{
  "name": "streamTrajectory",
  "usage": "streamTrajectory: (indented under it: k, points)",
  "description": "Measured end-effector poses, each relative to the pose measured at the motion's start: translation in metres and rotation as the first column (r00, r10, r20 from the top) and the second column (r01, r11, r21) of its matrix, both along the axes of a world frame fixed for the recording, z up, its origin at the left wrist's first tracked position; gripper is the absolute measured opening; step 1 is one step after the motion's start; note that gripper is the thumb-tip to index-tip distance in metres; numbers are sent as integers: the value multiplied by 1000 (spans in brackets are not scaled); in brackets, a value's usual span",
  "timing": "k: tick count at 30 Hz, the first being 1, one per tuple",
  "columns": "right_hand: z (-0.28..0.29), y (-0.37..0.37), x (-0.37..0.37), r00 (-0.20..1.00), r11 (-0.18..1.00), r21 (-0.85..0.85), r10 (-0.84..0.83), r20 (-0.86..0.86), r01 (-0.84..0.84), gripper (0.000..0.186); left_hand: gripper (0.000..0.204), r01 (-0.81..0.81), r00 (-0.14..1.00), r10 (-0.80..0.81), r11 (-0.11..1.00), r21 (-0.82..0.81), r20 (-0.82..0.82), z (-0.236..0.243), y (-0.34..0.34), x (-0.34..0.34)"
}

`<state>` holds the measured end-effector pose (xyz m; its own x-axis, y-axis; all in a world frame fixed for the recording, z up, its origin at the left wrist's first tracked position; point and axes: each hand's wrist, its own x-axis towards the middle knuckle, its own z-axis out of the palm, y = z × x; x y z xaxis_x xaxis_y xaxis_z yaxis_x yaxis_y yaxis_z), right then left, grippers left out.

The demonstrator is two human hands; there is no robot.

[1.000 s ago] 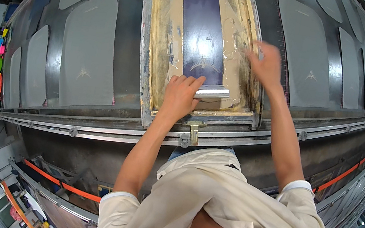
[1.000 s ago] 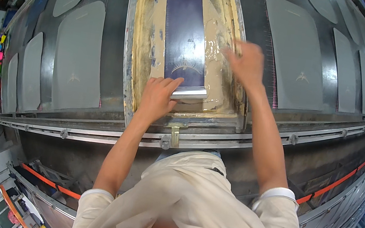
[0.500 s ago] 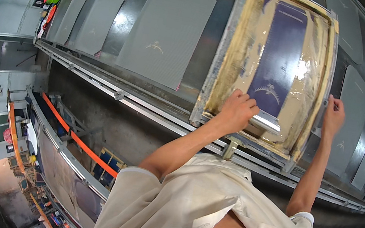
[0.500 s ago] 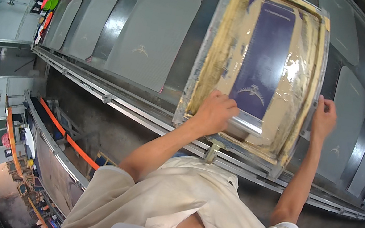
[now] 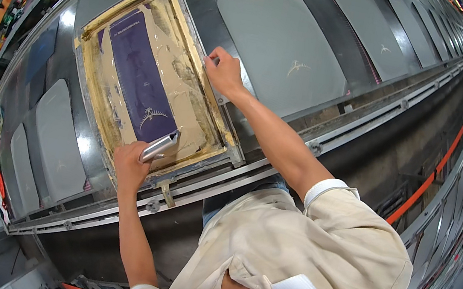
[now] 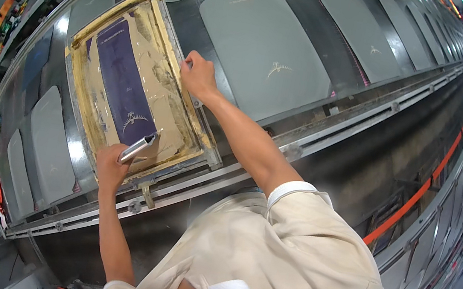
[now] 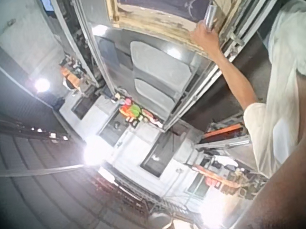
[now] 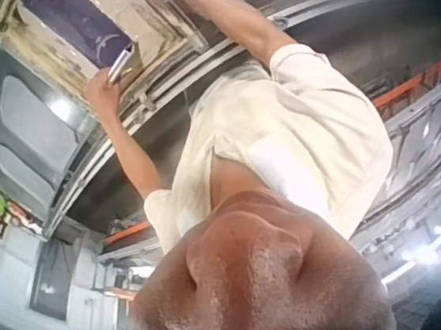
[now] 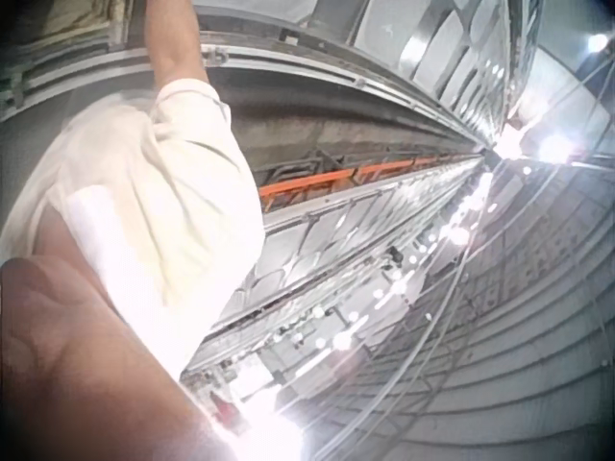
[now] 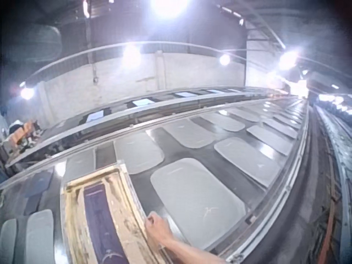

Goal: The person uses a squeegee to pull beige ink across a screen printing frame placed over a garment on a conveyor. Another person adds more ink to the frame mid-task. The person continues to pull the squeegee repeatedly across the screen to transfer the design.

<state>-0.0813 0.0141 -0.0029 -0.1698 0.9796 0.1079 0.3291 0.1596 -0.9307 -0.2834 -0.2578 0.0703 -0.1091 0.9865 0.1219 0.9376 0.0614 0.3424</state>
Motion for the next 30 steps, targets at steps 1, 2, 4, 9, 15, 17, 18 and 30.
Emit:
streamTrajectory:
  k: [1, 2, 4, 9, 15, 17, 18, 30]
  points:
    - [4, -11, -3, 999, 1000, -12, -18, 26, 19, 19, 30, 27, 1000, -27, 1000, 7, 9, -2, -14, -5]
    - [6, -19, -3, 998, 998, -44, -35, 43, 36, 18, 32, 50, 999, -50, 999, 13, 18, -6, -27, -6]
    - [9, -21, -5, 996, 999, -28, -31, 83, 33, 17, 42, 71, 996, -74, 996, 51, 43, -17, -49, -2]
    - [-10, -15, -20, 976, 995, 70, -88, 201, 75, 20, 46, 86, 996, -89, 994, 71, 28, -35, -84, 5]
    - [-16, -15, -3, 930, 996, 67, -83, 357, 63, 26, 50, 106, 994, -106, 993, 50, 5, -35, -67, 1]
    - [-19, -15, -11, 926, 997, 59, -73, 369, 55, 28, 49, 80, 997, -80, 996, 51, 4, -37, -52, -11]
    - [-15, -16, -13, 922, 999, 13, -47, 385, 45, 28, 49, 76, 997, -75, 995, 69, -11, -39, -40, -20]
    - [26, 86, -94, 899, 928, 122, 299, 320, -352, 37, 29, 144, 985, -107, 942, 303, -136, -79, 261, -203]
